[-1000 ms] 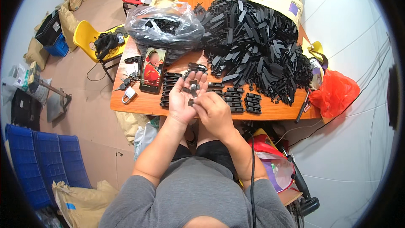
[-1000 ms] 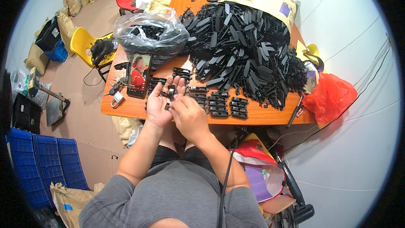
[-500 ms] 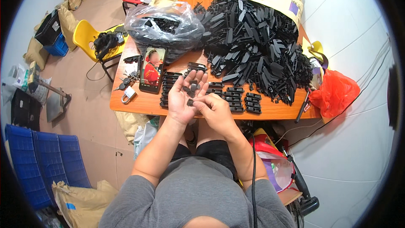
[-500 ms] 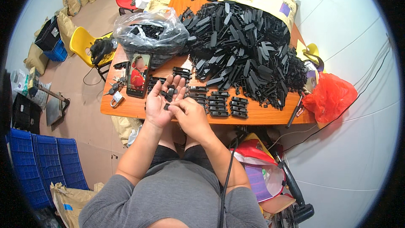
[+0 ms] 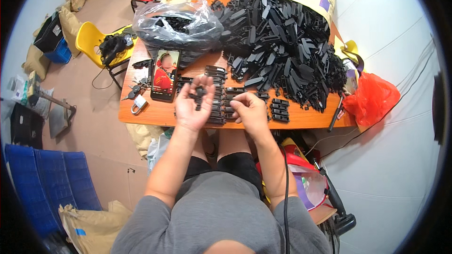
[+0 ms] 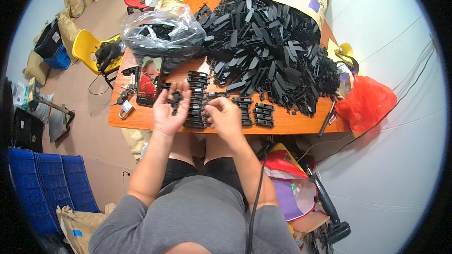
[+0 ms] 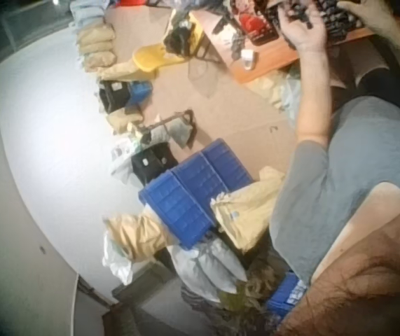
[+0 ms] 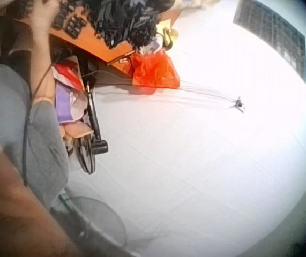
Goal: The person assembles plastic components by taking small black plastic parts and fitting them by hand into larger plastic frames laid out on the table.
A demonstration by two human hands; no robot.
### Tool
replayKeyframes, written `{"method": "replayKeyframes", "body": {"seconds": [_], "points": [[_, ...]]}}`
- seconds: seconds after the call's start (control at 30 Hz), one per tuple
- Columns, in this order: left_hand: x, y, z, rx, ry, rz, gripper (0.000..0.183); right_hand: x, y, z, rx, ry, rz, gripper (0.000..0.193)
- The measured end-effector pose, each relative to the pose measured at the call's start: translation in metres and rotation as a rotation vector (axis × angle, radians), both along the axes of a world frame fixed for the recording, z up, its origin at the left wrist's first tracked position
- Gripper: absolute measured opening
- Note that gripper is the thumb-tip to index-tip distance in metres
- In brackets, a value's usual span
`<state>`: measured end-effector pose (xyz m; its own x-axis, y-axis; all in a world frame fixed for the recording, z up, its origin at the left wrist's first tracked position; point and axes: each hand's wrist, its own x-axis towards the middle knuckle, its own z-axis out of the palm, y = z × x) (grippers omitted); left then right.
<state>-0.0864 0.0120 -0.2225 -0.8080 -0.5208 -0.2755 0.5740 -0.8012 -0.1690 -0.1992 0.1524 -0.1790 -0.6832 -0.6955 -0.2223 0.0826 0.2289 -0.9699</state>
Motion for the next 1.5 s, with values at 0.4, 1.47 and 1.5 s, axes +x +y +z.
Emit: {"method": "replayKeyframes", "body": {"seconds": [0.4,1.47,1.5], "points": [[0.012,-0.005,-0.013,0.025,0.045,0.013,0.034,-0.022,0.001,-0.055,0.465,0.355,0.241,0.015],[-0.001,-0.004,-0.026,-0.119,-0.003,-0.041,0.044,0.018,-0.056,0.006,0.034,0.784,0.298,0.014],[0.000,-0.008,-0.027,-0.077,0.016,-0.045,0.043,0.015,-0.058,0.004,0.025,0.687,0.264,0.013]]}}
